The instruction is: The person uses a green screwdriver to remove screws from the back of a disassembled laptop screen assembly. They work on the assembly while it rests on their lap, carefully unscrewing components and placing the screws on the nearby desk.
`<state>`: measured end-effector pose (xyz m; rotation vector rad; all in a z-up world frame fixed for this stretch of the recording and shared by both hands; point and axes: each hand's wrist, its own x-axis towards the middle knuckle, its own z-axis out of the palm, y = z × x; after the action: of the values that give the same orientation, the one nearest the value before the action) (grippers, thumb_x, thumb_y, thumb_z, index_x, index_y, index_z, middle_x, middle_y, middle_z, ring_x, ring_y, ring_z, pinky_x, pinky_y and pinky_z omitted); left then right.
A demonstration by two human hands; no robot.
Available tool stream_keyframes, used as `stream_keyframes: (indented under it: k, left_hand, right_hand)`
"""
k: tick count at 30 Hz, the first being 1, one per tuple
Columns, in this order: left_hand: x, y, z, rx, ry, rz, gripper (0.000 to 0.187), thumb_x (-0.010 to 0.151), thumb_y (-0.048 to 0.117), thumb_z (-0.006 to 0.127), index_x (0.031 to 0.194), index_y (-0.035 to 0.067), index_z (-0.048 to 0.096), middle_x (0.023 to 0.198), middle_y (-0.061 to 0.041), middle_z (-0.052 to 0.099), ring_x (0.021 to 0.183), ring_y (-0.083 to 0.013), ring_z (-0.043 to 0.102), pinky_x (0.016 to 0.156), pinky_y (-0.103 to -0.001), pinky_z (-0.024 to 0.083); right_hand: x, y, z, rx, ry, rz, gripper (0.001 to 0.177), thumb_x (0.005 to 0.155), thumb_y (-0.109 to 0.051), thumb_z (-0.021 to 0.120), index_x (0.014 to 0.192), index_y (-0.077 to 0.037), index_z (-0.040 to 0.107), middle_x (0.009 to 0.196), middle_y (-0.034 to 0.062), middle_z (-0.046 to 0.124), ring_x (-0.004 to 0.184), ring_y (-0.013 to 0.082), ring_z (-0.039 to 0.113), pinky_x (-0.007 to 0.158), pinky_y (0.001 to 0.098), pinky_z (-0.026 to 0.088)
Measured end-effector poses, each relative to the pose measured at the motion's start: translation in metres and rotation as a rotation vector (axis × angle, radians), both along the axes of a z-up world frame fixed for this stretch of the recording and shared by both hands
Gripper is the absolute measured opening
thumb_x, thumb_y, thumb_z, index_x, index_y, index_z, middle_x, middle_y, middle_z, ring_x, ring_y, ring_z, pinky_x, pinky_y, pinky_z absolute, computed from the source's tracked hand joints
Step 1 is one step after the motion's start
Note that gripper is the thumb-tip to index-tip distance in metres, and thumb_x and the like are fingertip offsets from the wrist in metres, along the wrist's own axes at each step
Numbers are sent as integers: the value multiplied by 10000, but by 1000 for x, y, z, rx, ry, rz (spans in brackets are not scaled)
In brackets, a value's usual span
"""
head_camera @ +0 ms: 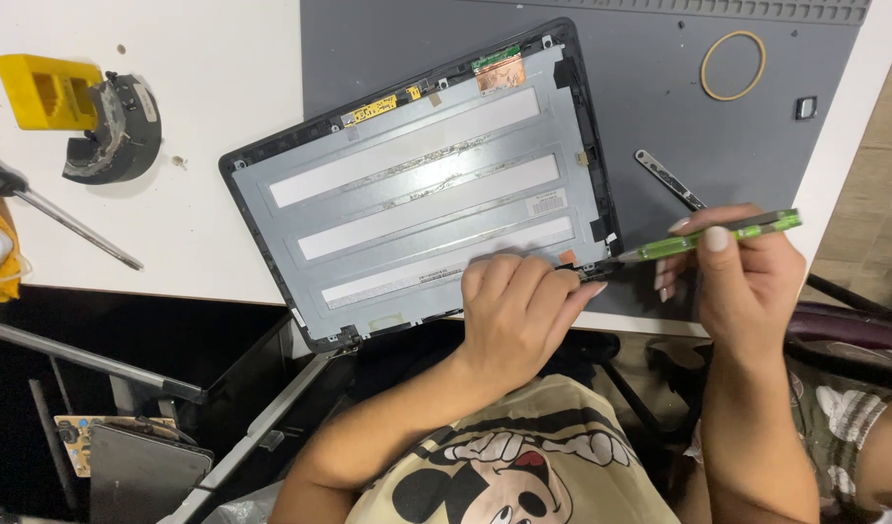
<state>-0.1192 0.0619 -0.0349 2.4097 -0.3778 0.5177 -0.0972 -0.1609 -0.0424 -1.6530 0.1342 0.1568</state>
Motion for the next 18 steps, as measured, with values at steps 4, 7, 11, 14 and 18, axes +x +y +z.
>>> stream_keyframes:
  k: [4,7,11,14,18]
  left_hand:
    - [-1,0,0,42,18,16,290,1005,353,795,843,167,643,801,1,606,827,-233,557,838,-344,322]
    - [-1,3,-1,43,16,1,317,1009,366,801,827,169,630,760,20,583,749,-191,488,814,-328,325]
    - [1,1,-5,29,24,7,353,1027,376,763,789,172,600,727,33,540,727,-181,472,797,-317,313]
    - [2,-2,-8,33,2,31,372,1038,364,740,764,180,570,691,40,503,692,-165,438,775,-305,301]
    - [7,-4,-5,36,-50,76,370,1074,335,656,752,210,524,678,64,455,671,-143,398,766,-281,302]
  right_hand:
    - [4,8,-2,-58,-4,23,324,1156,-267,495,1061,35,566,827,177,604,557,214,603,498,257,482]
    - [7,12,1,-39,42,35,349,1162,-292,472,1044,25,558,775,164,582,516,195,557,483,241,463]
    - [8,11,-1,-26,82,39,343,1149,-297,484,1031,14,563,808,156,598,521,202,566,481,248,441]
    - [9,11,1,15,134,22,347,1139,-310,494,1030,10,567,792,153,595,517,192,543,487,245,438]
    - [16,27,24,7,264,-51,340,1116,-340,530,1005,-23,584,764,123,579,558,165,529,547,224,427]
